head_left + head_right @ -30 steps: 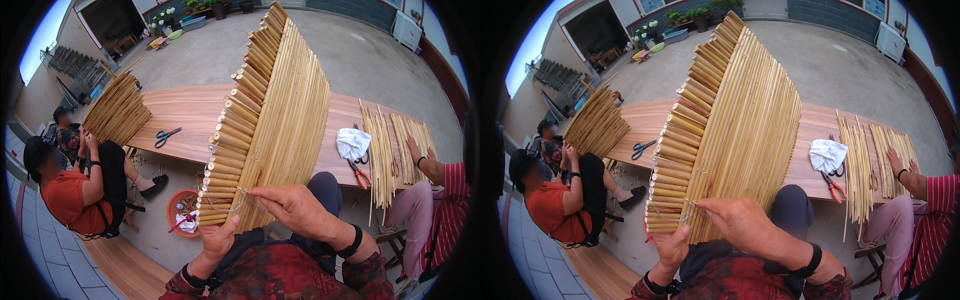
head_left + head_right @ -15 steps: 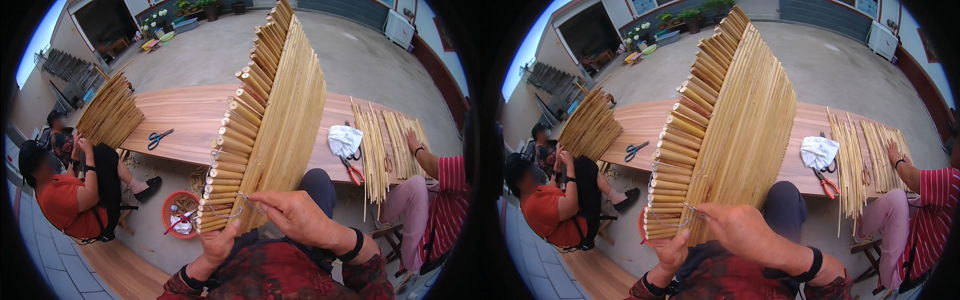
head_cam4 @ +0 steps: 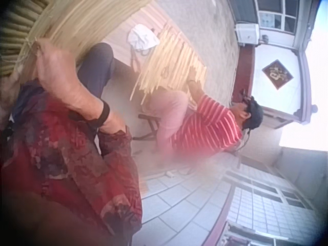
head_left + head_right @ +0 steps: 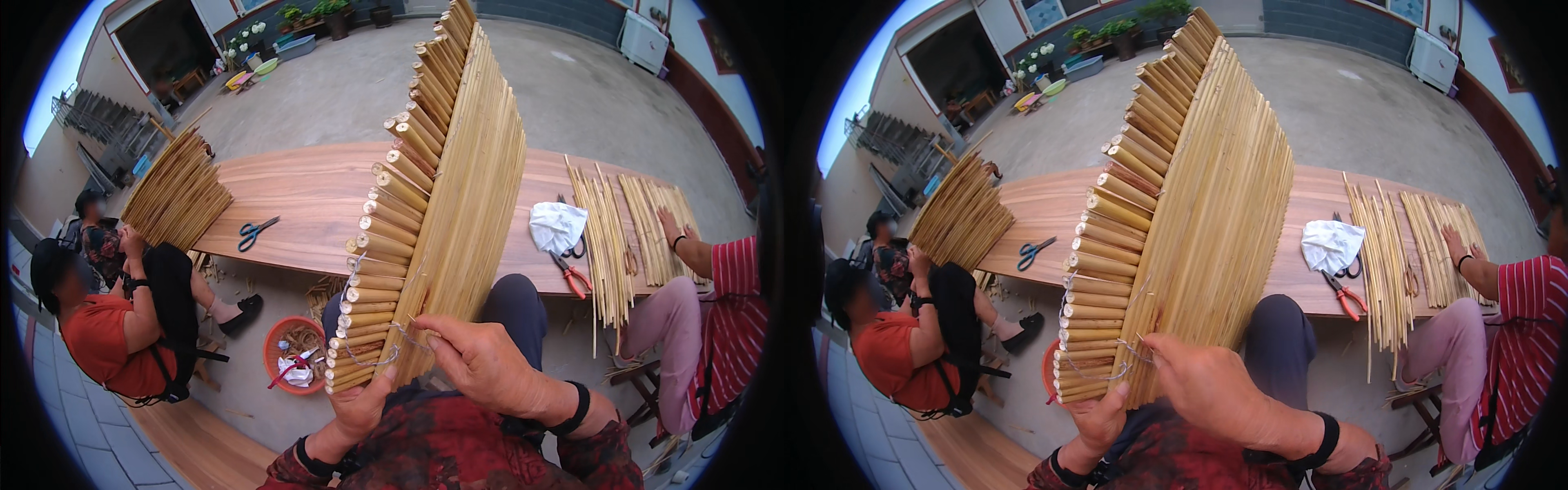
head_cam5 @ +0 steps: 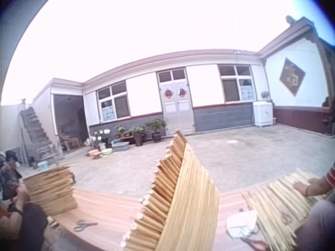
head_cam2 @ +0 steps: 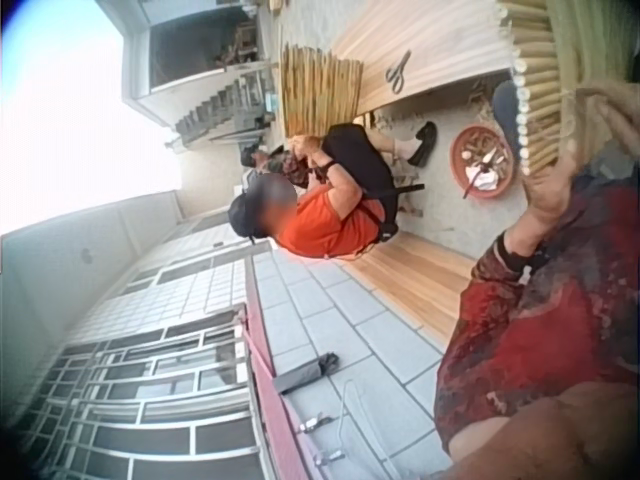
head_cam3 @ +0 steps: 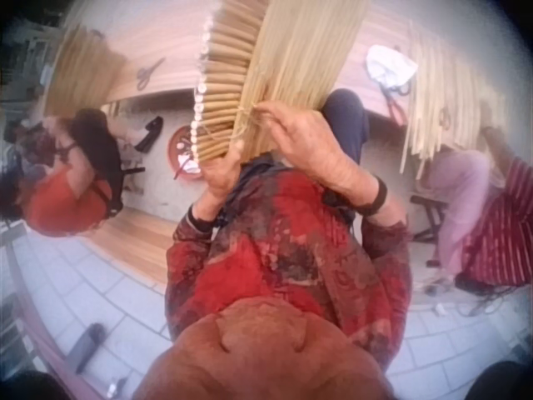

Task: The person constructs a mat by threading a string through several bamboo stalks, using a pair of shears to trim the string and their hands to weave and pull the cord tight.

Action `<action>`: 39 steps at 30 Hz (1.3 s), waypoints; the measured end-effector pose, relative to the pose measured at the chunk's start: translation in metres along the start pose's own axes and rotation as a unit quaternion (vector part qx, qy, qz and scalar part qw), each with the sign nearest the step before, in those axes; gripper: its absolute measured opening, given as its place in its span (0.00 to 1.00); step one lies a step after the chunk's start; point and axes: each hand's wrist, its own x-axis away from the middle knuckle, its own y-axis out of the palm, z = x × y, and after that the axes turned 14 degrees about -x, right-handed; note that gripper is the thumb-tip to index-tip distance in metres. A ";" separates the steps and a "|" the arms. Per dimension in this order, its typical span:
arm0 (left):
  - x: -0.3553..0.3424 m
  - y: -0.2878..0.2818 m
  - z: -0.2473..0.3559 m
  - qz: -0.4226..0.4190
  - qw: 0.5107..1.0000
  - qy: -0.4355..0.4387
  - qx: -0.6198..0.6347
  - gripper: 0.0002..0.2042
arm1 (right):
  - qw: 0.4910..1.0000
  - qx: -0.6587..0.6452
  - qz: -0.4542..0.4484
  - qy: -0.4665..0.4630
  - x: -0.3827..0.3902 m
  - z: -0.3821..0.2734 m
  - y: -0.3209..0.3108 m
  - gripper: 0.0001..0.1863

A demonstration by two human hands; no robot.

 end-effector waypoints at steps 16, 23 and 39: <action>-0.027 0.004 0.022 -0.016 0.997 0.067 -0.025 0.18 | 0.976 -0.202 0.055 0.054 -0.005 0.011 -0.013 0.09; -0.031 0.018 0.006 0.088 0.995 0.056 0.003 0.15 | 0.970 -0.231 0.048 0.051 -0.019 0.035 -0.008 0.09; -0.036 -0.007 0.015 -0.017 0.988 -0.108 -0.109 0.22 | 0.985 -0.165 0.017 -0.039 -0.036 0.047 -0.011 0.07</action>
